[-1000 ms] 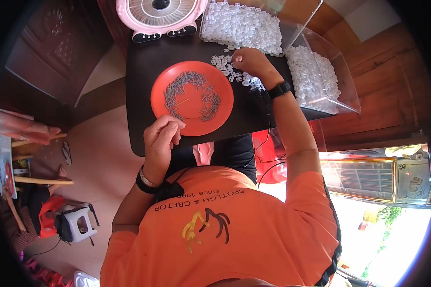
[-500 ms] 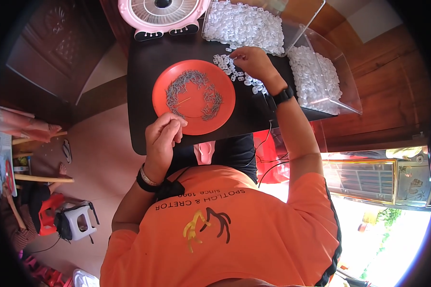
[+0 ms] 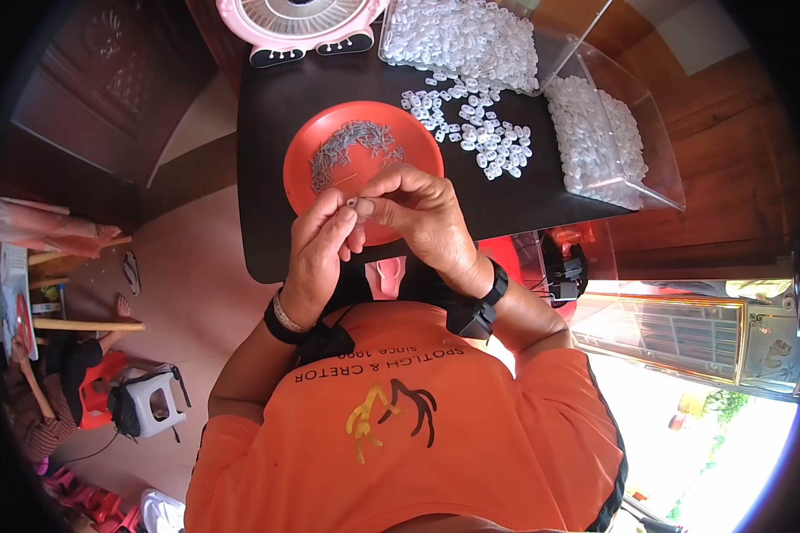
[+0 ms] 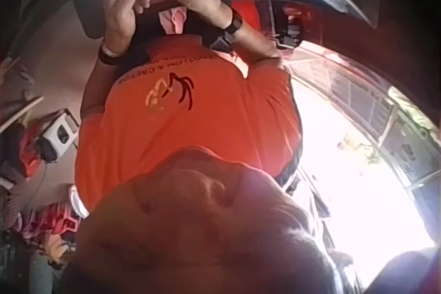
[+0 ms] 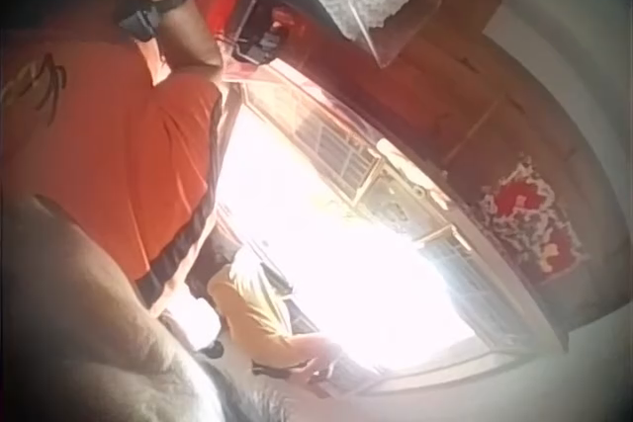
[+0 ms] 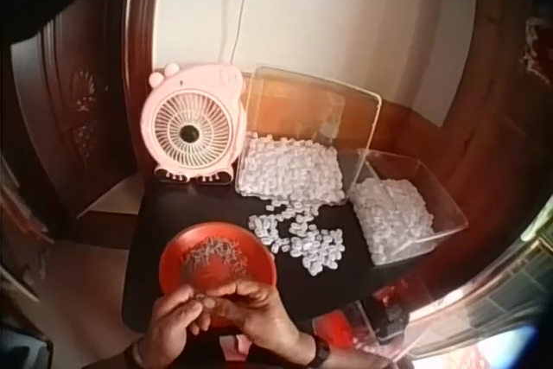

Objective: Assembling small white plastic components by manually inserting thin metal pins into them.

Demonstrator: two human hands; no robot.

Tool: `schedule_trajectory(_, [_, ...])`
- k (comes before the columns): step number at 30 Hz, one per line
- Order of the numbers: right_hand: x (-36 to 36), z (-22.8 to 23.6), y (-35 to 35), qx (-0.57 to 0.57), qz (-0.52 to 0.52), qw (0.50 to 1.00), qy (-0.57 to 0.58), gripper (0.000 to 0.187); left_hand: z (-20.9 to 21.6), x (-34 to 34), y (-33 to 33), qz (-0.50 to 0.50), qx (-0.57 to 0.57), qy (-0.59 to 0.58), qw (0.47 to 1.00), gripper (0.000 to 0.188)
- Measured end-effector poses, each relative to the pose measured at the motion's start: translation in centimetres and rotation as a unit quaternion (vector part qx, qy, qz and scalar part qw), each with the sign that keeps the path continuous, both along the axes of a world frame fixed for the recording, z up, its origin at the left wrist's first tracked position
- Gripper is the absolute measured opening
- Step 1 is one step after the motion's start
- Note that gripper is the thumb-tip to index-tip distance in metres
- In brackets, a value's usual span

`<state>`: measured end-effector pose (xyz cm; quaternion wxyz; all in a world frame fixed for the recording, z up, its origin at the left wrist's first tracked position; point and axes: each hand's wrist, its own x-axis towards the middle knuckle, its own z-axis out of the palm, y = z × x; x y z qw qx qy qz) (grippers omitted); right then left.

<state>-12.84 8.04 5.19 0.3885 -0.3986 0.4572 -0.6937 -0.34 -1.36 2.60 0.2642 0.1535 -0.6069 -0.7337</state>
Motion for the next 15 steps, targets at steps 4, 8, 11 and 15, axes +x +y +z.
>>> schedule_trajectory(4, [0.4,-0.7,0.9,0.044,-0.035,0.998,0.029,0.009,-0.2,0.2,-0.1,0.007,0.003,0.0,1.0,0.024])
schedule_trajectory(8, [0.1,-0.4,0.9,0.053,-0.076,0.974,0.205,0.011,0.0,0.2,-0.2,-0.002,-0.011,-0.023,1.0,0.024])
schedule_trajectory(11, [0.2,-0.1,0.8,0.048,-0.083,0.963,0.251,0.011,-0.2,0.4,-0.4,-0.006,-0.021,-0.016,1.0,0.024])
schedule_trajectory(15, [-2.6,1.3,0.3,0.01,-0.04,0.896,0.443,0.015,0.3,0.8,-0.8,0.025,-0.025,-0.029,0.999,0.023])
